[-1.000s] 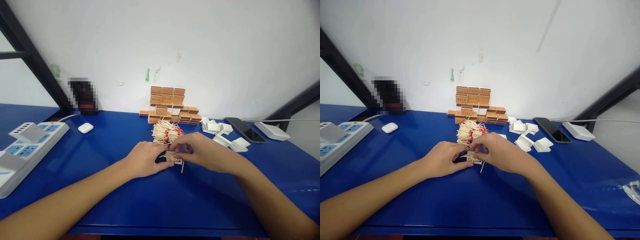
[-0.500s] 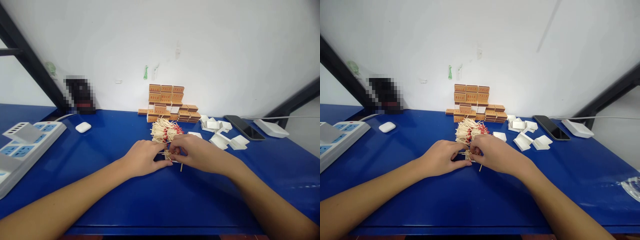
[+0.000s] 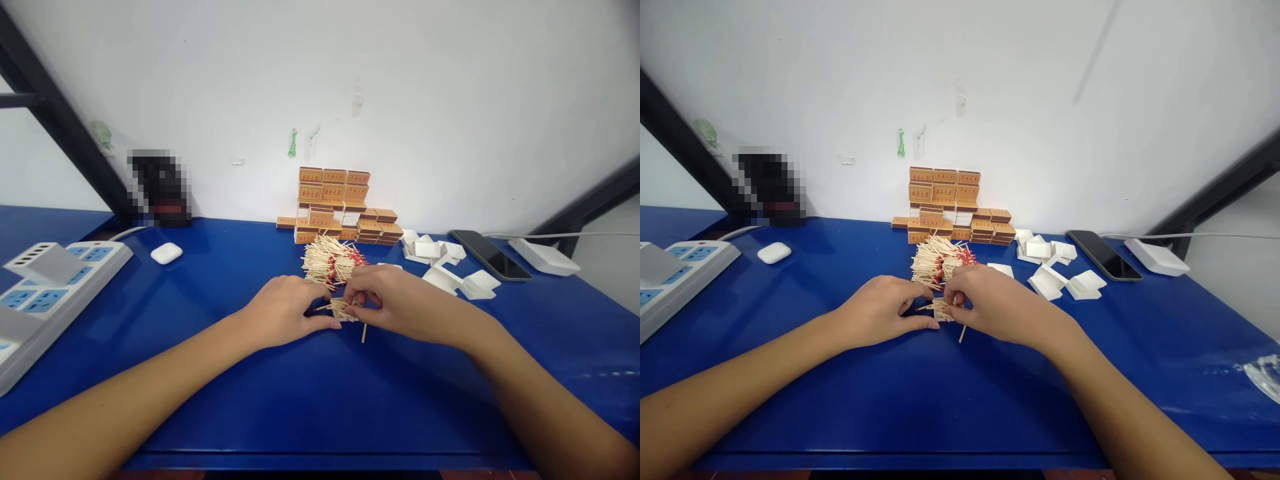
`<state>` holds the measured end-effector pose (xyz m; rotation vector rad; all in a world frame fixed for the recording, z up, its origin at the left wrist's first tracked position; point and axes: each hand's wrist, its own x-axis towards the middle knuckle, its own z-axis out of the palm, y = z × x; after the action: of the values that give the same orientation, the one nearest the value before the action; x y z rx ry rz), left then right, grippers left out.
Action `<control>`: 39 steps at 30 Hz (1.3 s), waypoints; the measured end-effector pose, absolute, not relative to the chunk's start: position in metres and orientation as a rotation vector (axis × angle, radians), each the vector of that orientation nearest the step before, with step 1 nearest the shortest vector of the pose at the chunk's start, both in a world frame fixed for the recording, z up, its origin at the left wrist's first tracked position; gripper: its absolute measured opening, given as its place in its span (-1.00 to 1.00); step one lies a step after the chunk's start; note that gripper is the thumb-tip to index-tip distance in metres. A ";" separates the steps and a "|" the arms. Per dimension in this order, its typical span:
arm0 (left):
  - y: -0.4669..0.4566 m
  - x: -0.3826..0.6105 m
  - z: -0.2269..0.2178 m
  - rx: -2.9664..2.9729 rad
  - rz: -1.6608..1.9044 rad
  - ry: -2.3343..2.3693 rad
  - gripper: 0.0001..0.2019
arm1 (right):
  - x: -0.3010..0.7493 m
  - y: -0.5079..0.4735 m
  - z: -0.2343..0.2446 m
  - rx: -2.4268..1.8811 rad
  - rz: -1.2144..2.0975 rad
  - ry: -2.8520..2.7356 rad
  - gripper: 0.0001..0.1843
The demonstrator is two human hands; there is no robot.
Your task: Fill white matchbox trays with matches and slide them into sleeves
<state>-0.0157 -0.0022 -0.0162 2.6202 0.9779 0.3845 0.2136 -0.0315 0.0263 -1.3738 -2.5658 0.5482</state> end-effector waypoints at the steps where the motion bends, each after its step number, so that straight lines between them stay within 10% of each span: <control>1: -0.002 -0.016 -0.016 2.619 0.382 0.979 -0.58 | 0.213 -0.031 0.026 -1.370 0.549 -2.575 -0.92; 39: -0.003 -0.016 -0.019 2.663 0.430 0.943 -0.62 | 0.224 -0.032 0.033 -1.270 0.796 -2.600 -0.92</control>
<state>-0.0156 -0.0032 -0.0194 2.6627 0.9433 0.4301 0.2241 -0.0319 0.0334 -1.2697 -2.5997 0.7963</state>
